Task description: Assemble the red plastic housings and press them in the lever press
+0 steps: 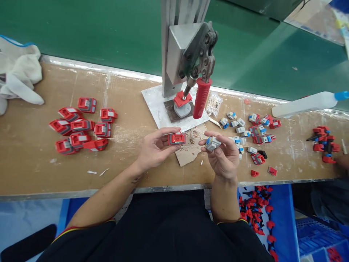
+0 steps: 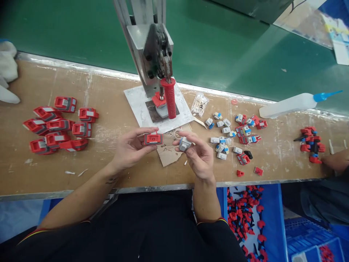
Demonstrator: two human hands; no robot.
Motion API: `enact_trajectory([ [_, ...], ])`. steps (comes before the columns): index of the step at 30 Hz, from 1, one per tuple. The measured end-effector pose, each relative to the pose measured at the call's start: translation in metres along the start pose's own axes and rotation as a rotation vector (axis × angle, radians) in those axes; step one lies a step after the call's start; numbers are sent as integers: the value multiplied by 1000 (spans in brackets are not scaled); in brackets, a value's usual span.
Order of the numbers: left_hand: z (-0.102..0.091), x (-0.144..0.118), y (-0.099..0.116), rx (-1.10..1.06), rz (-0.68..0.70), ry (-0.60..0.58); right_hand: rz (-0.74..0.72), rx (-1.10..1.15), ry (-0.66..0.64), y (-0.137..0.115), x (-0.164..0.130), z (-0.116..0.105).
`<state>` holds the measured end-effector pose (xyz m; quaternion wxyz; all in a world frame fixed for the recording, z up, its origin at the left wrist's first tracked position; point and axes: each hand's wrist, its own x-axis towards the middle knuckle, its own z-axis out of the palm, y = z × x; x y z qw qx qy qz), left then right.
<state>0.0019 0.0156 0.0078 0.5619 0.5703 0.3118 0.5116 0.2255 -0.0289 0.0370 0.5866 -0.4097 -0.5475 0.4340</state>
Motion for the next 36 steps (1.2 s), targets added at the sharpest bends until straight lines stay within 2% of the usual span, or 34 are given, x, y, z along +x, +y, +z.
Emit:
enact_trajectory([
  [3,1,-1,0,11,43,-35,-39,-37,-37,-7,0,6],
  [8,0,1,1,97,154,-53,-201,-271,4,-5,4,15],
  [13,-3,4,7,164,186,-105,-302,-501,-142,-12,12,19],
  [17,-4,5,12,217,222,-167,-348,-562,-291,-21,20,17],
  [20,-5,7,15,230,228,-229,-325,-584,-343,-25,23,12],
  [24,-8,8,20,219,173,-283,-286,-601,-383,-28,22,10],
  [31,-13,7,23,205,44,-252,-311,-720,-225,-26,7,25],
  [36,-12,4,28,12,-207,-397,-239,-558,-317,-22,6,22],
])
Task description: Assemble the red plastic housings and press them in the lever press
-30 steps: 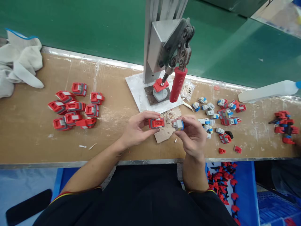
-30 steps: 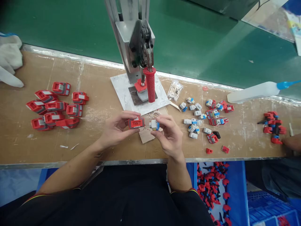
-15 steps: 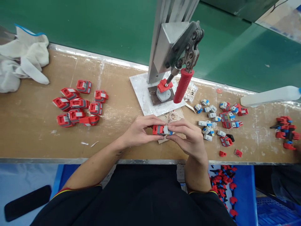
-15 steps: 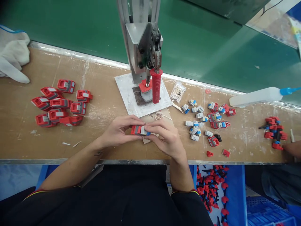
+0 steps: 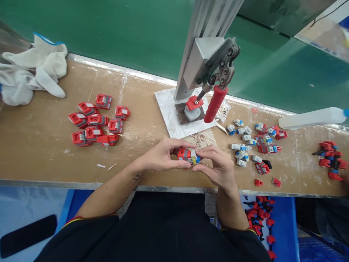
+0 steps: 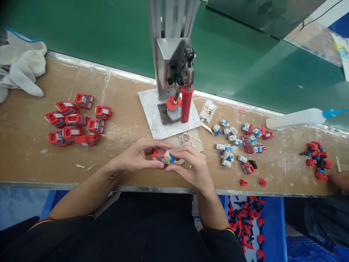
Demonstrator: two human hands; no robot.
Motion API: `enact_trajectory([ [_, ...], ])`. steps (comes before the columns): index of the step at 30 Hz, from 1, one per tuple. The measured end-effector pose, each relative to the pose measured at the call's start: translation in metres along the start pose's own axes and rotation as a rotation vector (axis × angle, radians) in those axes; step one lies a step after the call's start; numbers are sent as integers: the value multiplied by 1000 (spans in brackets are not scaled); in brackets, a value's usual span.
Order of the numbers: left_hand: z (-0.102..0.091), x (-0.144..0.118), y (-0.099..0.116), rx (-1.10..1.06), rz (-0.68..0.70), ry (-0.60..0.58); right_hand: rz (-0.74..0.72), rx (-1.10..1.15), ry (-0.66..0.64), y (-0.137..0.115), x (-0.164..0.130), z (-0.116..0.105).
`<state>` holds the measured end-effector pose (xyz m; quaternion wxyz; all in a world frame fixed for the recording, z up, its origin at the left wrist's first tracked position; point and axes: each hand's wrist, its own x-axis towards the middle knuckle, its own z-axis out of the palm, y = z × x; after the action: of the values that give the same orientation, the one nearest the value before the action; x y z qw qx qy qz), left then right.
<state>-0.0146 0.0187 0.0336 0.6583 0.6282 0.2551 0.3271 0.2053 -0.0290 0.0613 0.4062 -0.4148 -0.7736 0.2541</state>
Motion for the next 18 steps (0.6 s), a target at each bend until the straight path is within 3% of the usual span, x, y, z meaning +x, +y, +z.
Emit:
enact_trajectory([
  [2,2,-1,-1,-58,-30,-30,-14,-9,-13,2,-1,1],
  [5,-2,-1,-4,-19,71,16,-11,-22,98,6,0,0],
  [8,-18,3,-2,253,205,145,25,44,284,15,13,-12],
  [10,-33,11,4,519,301,195,46,88,311,23,30,-24],
  [12,-46,23,12,744,401,168,71,141,215,31,49,-33],
  [14,-55,38,19,890,453,98,90,222,28,38,65,-38],
  [16,-59,52,23,975,441,13,104,280,-145,41,74,-41],
  [18,-60,63,24,1021,396,-52,115,300,-227,40,72,-46],
])
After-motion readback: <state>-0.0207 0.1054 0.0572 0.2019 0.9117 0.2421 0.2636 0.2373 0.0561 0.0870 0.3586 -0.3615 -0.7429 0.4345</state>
